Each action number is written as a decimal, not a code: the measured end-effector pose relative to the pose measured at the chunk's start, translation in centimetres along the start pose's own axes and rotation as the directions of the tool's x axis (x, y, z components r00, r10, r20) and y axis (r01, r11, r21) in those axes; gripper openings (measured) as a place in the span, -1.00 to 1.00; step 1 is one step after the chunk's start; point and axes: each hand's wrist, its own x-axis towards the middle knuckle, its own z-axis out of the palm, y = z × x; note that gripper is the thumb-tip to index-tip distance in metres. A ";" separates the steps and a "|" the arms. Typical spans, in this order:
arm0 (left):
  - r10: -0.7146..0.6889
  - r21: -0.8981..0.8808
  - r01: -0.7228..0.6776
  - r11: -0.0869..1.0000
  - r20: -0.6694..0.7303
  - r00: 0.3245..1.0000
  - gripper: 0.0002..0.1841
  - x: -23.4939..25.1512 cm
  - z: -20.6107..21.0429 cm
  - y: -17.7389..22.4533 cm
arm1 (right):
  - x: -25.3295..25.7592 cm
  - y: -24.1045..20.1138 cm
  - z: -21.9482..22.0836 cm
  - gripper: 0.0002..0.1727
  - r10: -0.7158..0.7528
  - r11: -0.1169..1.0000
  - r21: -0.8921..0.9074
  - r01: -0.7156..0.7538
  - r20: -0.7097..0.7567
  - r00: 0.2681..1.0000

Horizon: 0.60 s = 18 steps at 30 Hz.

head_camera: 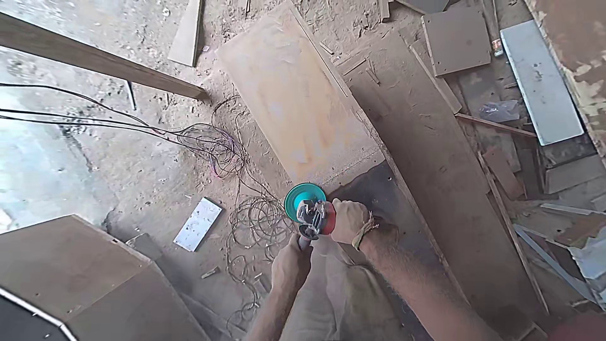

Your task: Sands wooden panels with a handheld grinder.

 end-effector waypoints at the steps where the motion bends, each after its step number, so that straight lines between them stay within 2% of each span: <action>1: 0.001 -0.014 -0.001 1.000 -0.012 1.000 -0.55 0.0 0.6 -0.4 | -0.1 -0.2 0.2 -0.26 -0.007 1.000 -0.007 0.007 0.008 1.000; 4: 0.065 -0.032 -0.065 0.997 0.016 0.998 -0.53 -0.1 0.7 1.7 | -1.1 1.6 -0.9 -0.25 0.063 0.998 -0.016 -0.062 0.003 0.998; 8: 0.290 0.025 -0.294 0.956 0.106 0.951 -0.62 -0.3 -3.2 11.1 | -2.7 8.7 -4.7 -0.13 0.298 0.954 0.070 -0.291 -0.141 0.944; 10: 0.373 0.006 -0.376 0.927 0.112 0.921 -0.67 -0.6 -5.7 15.5 | -2.7 12.3 -6.4 -0.07 0.371 0.924 0.180 -0.336 -0.217 0.903; 12: 0.392 -0.027 -0.392 0.920 0.123 0.912 -0.63 -1.1 -7.1 17.7 | -2.4 14.2 -7.4 -0.01 0.419 0.896 0.264 -0.356 -0.246 0.874; 14: 0.378 -0.053 -0.374 0.926 0.133 0.916 -0.63 -1.7 -7.5 17.3 | -1.9 14.2 -7.5 0.00 0.379 0.913 0.258 -0.316 -0.250 0.891; 18: 0.254 -0.027 -0.252 0.967 0.138 0.957 -0.69 -1.9 -6.2 11.8 | -0.5 10.0 -5.0 -0.01 0.184 0.978 0.139 -0.157 -0.209 0.960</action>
